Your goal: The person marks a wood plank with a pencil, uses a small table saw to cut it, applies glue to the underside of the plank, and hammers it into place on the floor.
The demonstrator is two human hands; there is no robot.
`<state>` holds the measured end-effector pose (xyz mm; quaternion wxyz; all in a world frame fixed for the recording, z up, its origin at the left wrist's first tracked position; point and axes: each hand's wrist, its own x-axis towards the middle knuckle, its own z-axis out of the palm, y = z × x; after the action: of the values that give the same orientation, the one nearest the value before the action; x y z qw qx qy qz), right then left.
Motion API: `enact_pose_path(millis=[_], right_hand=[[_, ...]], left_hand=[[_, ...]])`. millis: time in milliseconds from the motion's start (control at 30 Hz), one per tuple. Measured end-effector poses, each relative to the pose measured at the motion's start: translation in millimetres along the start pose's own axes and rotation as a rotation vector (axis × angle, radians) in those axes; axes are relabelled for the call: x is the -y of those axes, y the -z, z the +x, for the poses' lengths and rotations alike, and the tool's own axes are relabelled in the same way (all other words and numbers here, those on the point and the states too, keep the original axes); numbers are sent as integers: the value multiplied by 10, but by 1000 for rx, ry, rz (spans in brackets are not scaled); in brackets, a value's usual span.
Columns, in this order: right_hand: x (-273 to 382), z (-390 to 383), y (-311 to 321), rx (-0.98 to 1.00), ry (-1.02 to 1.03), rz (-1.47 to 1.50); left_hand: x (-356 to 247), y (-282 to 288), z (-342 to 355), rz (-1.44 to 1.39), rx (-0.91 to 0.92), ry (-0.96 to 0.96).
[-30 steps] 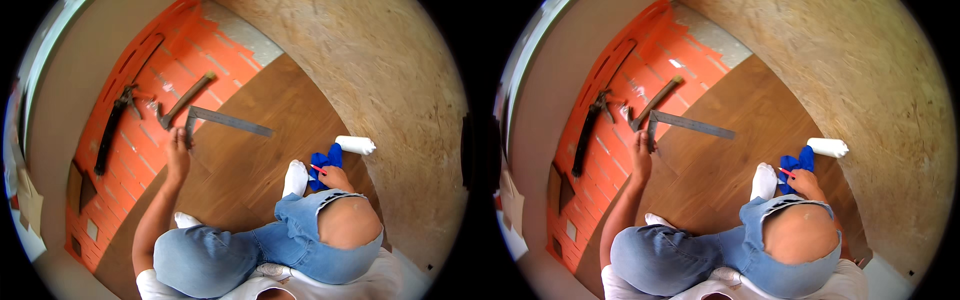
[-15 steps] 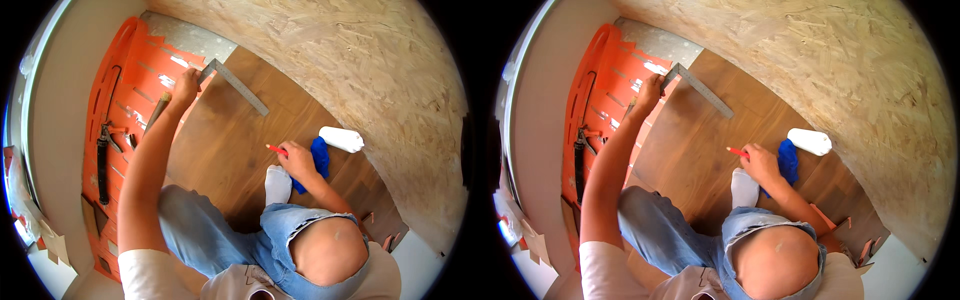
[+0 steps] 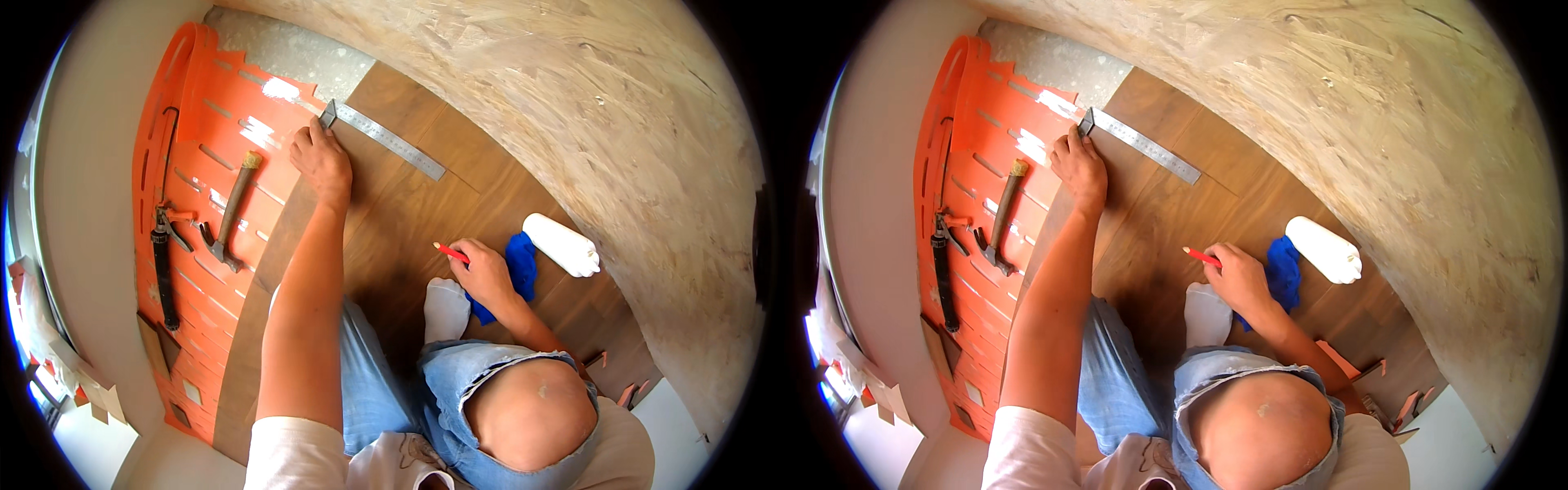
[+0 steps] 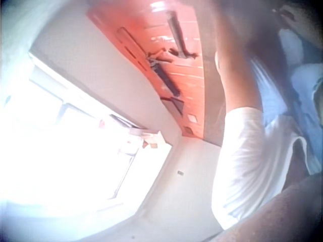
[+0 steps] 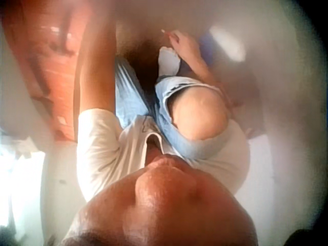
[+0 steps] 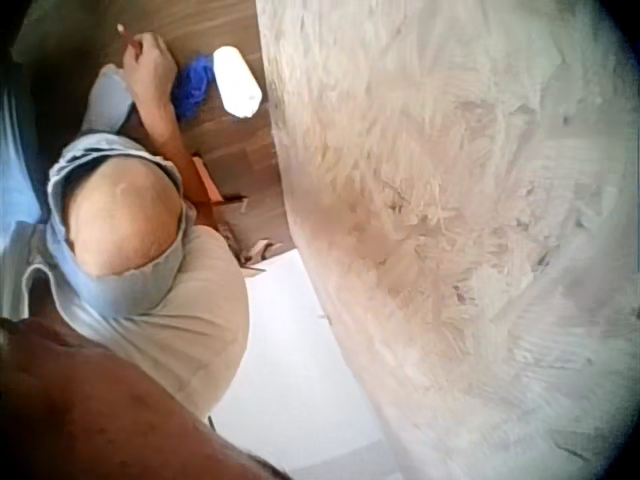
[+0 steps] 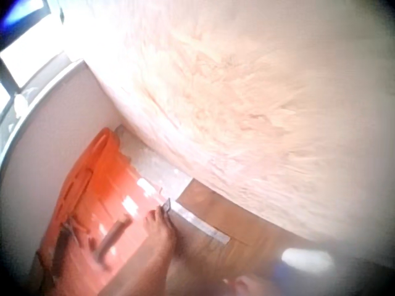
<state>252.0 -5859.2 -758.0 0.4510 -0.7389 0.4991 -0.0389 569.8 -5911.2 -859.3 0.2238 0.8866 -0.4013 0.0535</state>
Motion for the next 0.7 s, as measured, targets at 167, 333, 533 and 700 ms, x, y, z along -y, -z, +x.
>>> enact_pose_path(millis=[167,333,533,700], right_hand=[[77,160,23,5,45,16],[110,416,46,-45,90,-22],[323,777,93,-64,-14,-42],[315,941,104,-202,41,-103]], left_hand=[[-12,-6,-3,35,-16,-1],[-31,1,-9,32,33,13],[-10,3,14,28,44,4],[-28,-3,21,19,68,5]])
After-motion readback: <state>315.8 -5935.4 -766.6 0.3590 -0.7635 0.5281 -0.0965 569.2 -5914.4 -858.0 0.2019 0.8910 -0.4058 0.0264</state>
